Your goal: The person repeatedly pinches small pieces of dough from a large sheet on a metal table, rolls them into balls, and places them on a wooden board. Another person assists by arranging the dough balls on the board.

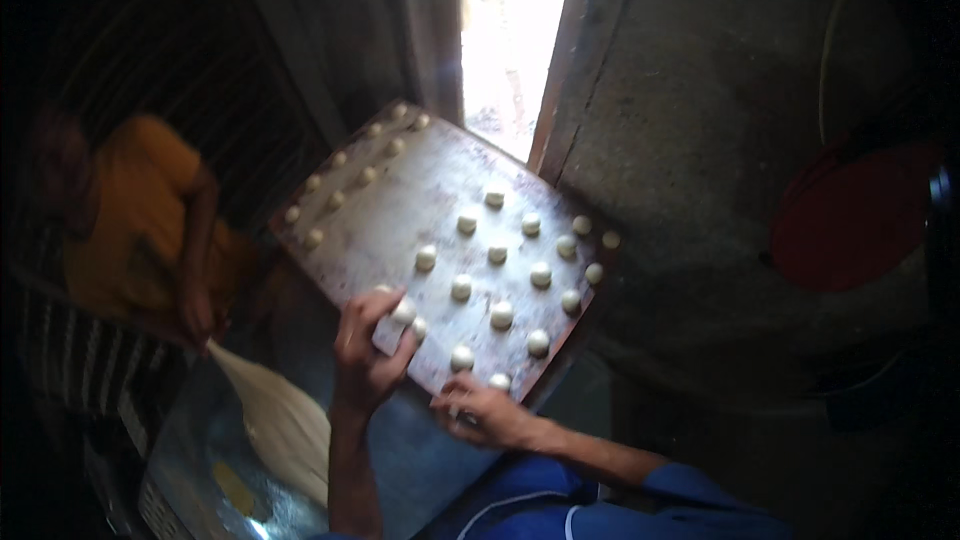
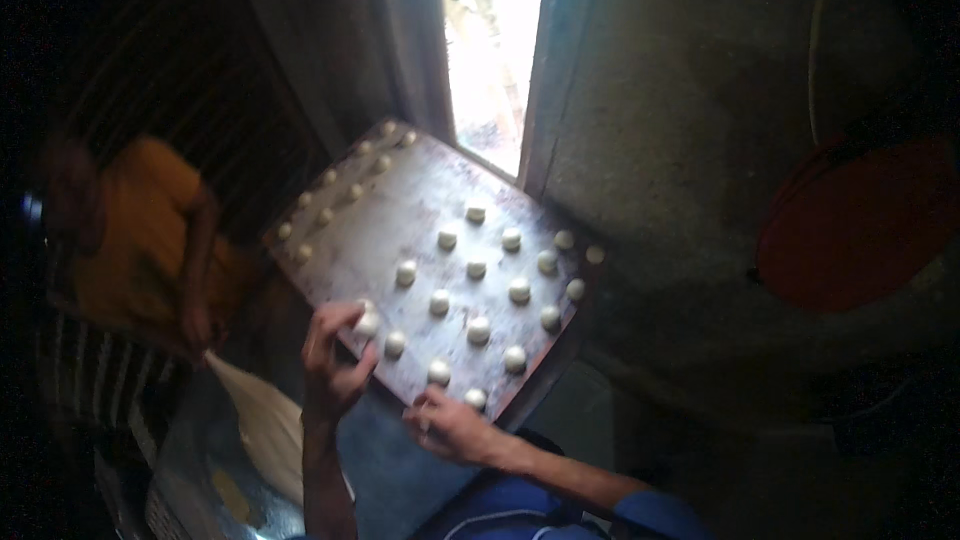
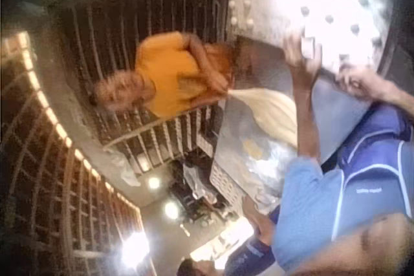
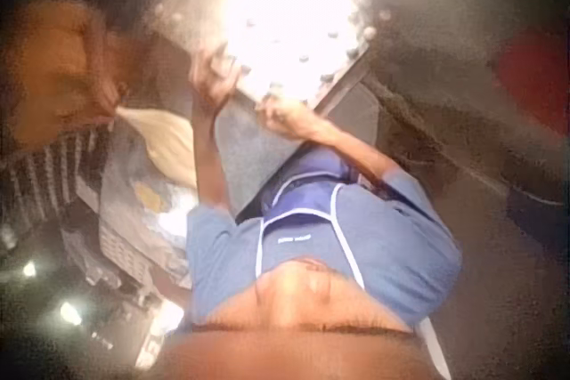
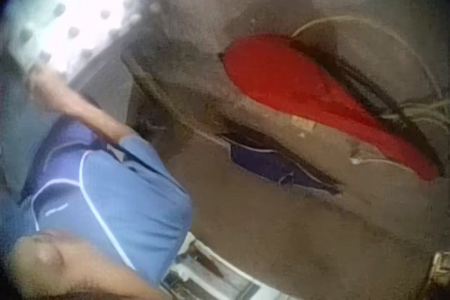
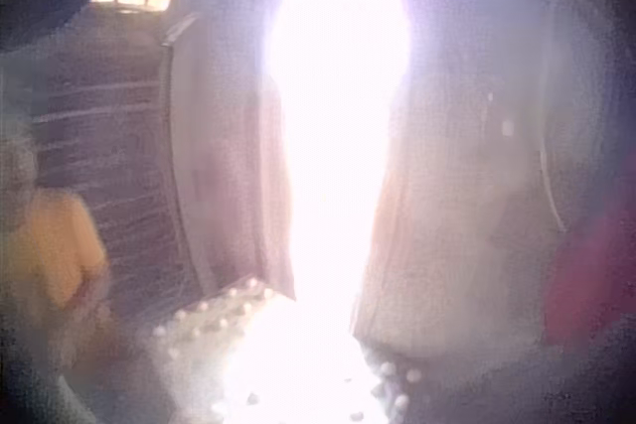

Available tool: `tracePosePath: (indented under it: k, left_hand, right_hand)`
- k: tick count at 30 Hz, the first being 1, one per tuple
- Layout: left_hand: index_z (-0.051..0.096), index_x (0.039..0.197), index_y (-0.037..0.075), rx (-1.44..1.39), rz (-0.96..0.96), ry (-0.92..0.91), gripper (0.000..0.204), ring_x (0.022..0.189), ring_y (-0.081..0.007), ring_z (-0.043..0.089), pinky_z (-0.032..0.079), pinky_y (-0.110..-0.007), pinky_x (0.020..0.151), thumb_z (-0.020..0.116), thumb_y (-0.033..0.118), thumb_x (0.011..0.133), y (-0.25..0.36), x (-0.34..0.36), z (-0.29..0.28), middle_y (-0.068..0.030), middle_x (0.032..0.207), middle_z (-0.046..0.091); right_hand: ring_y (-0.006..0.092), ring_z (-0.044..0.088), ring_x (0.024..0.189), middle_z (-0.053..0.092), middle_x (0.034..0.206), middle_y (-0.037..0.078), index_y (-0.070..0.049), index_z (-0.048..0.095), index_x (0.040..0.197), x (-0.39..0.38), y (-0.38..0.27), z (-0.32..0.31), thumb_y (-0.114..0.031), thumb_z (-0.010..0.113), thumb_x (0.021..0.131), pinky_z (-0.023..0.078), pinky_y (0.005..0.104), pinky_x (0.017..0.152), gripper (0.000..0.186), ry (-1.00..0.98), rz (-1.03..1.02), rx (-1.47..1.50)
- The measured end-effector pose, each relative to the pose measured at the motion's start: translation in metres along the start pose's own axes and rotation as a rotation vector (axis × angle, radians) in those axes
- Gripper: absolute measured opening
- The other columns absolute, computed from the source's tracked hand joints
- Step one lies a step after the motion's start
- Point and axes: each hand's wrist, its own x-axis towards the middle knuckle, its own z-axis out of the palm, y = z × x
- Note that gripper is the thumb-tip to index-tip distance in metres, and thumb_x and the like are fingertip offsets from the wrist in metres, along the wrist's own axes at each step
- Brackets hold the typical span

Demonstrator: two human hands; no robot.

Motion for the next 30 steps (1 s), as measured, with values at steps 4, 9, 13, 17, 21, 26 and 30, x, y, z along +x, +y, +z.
tracePosePath:
  k: [4,9,13,17,21,26,30]
  left_hand:
    - [0.051,0.139,0.005,-0.270,0.070,0.041,0.066,0.094,-0.0257,0.068,0.056,-0.037,0.088,0.075,-0.004,0.078,-0.043,0.154,0.162,-0.0128,0.104,0.065]
    - [0.037,0.144,0.003,0.063,-0.073,-0.339,0.077,0.093,-0.0376,0.067,0.057,-0.043,0.087,0.074,0.001,0.076,-0.118,0.186,0.295,-0.0203,0.101,0.065]
    - [0.027,0.156,0.002,0.241,-0.111,-0.382,0.098,0.136,-0.0380,0.045,0.035,-0.054,0.112,0.075,0.020,0.072,-0.052,0.174,0.274,-0.0223,0.139,0.051]
    - [0.040,0.151,0.000,0.019,-0.223,-0.002,0.080,0.135,-0.0403,0.048,0.033,-0.051,0.114,0.071,0.011,0.078,-0.005,0.043,0.168,-0.0231,0.144,0.051]
    - [0.059,0.122,0.001,-0.037,-0.701,0.150,0.042,0.112,-0.0346,0.061,0.047,-0.042,0.101,0.069,0.003,0.081,0.086,-0.136,0.075,-0.0184,0.119,0.064]
    - [0.055,0.124,0.000,0.477,-1.199,0.447,0.046,0.107,-0.0320,0.057,0.047,-0.043,0.092,0.071,0.000,0.081,0.107,-0.344,-0.037,-0.0181,0.119,0.059]
    - [0.064,0.124,0.005,0.427,-1.086,0.458,0.051,0.112,-0.0331,0.061,0.050,-0.044,0.094,0.079,-0.002,0.076,0.067,-0.387,-0.111,-0.0169,0.123,0.061]
  right_hand:
    - [0.0233,0.070,0.088,0.072,0.110,0.015,-0.002,0.056,0.135,0.065,0.005,-0.172,-0.013,0.085,0.084,0.057,0.0366,0.082,0.059,0.766,-0.063,-0.350]
    - [0.0283,0.069,0.099,0.070,0.119,0.018,-0.004,0.025,0.161,0.113,0.083,-0.252,-0.016,0.088,0.081,0.055,0.0410,0.089,0.102,0.900,0.016,-0.378]
    - [0.0253,0.058,0.117,0.062,0.133,0.019,-0.001,0.021,0.160,0.074,0.123,-0.249,-0.016,0.088,0.082,0.044,0.0427,0.105,0.104,0.804,0.153,-0.809]
    - [0.0294,0.055,0.110,0.065,0.123,0.015,0.000,0.037,0.151,0.048,0.058,-0.173,-0.009,0.082,0.082,0.041,0.0434,0.098,0.083,0.878,0.036,-0.387]
    - [0.0249,0.057,0.104,0.069,0.110,0.012,-0.001,0.048,0.139,-0.010,-0.003,-0.061,-0.004,0.077,0.083,0.045,0.0383,0.087,0.063,0.536,0.109,-0.141]
    - [0.0299,0.062,0.097,0.068,0.107,0.014,0.000,0.060,0.125,-0.030,-0.038,0.049,-0.005,0.077,0.083,0.048,0.0396,0.084,0.045,-0.089,0.069,0.060]
    - [0.0263,0.063,0.096,0.069,0.104,0.014,0.002,0.064,0.119,-0.042,-0.051,0.119,-0.012,0.069,0.095,0.049,0.0385,0.088,0.028,-0.449,0.148,0.138]
